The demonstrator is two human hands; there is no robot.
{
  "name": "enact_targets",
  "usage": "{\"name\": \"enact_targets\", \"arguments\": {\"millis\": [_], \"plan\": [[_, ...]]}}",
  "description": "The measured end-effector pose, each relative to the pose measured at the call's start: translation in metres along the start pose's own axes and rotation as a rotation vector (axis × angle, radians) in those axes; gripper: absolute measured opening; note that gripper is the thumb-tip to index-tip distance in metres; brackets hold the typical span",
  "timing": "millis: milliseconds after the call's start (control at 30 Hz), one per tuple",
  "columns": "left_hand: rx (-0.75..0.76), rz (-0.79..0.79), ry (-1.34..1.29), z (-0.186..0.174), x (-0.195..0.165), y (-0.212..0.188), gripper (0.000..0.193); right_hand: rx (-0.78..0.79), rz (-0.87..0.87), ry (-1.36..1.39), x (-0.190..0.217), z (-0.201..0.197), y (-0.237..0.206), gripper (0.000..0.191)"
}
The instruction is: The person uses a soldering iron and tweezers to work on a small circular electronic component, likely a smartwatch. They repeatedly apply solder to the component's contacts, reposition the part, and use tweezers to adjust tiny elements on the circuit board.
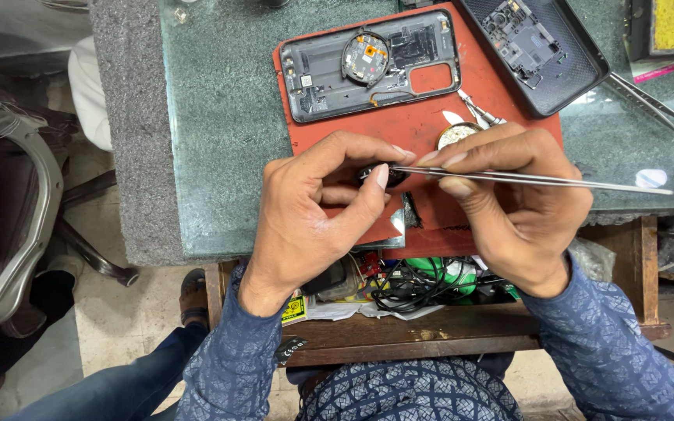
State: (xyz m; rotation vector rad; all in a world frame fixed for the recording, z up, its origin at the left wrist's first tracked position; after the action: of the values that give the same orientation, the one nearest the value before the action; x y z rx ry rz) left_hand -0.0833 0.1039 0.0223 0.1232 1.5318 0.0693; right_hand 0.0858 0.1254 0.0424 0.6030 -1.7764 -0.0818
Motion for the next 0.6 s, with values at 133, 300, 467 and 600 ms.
{"name": "enact_targets", "arguments": {"millis": [133, 300, 467, 600], "plan": [[0.003, -0.029, -0.003, 0.002, 0.005, 0.000, 0.016, 0.006, -0.004, -0.023, -0.002, -0.001, -0.002, 0.012], [0.001, -0.024, 0.015, 0.003, 0.007, 0.001, 0.014, 0.050, -0.067, -0.061, -0.003, 0.000, -0.004, 0.011], [0.003, -0.029, 0.022, 0.004, 0.010, 0.000, 0.013, 0.057, -0.041, -0.021, -0.011, 0.001, -0.008, 0.010], [0.006, -0.022, 0.038, 0.003, 0.012, -0.001, 0.014, 0.053, -0.014, 0.027, -0.015, 0.000, -0.007, 0.011]]}}
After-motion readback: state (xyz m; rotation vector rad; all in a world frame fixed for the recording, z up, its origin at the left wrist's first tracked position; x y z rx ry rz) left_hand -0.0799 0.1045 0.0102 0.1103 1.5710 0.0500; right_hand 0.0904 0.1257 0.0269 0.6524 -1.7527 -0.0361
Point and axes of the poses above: each hand's wrist, its own y-axis towards the middle knuckle, its own z-axis out of the palm, x = y × z, the point moved 10 cm from there along y, towards the middle knuckle, and after that the axes turned 7 degrees about -y, right-handed, at the moved point
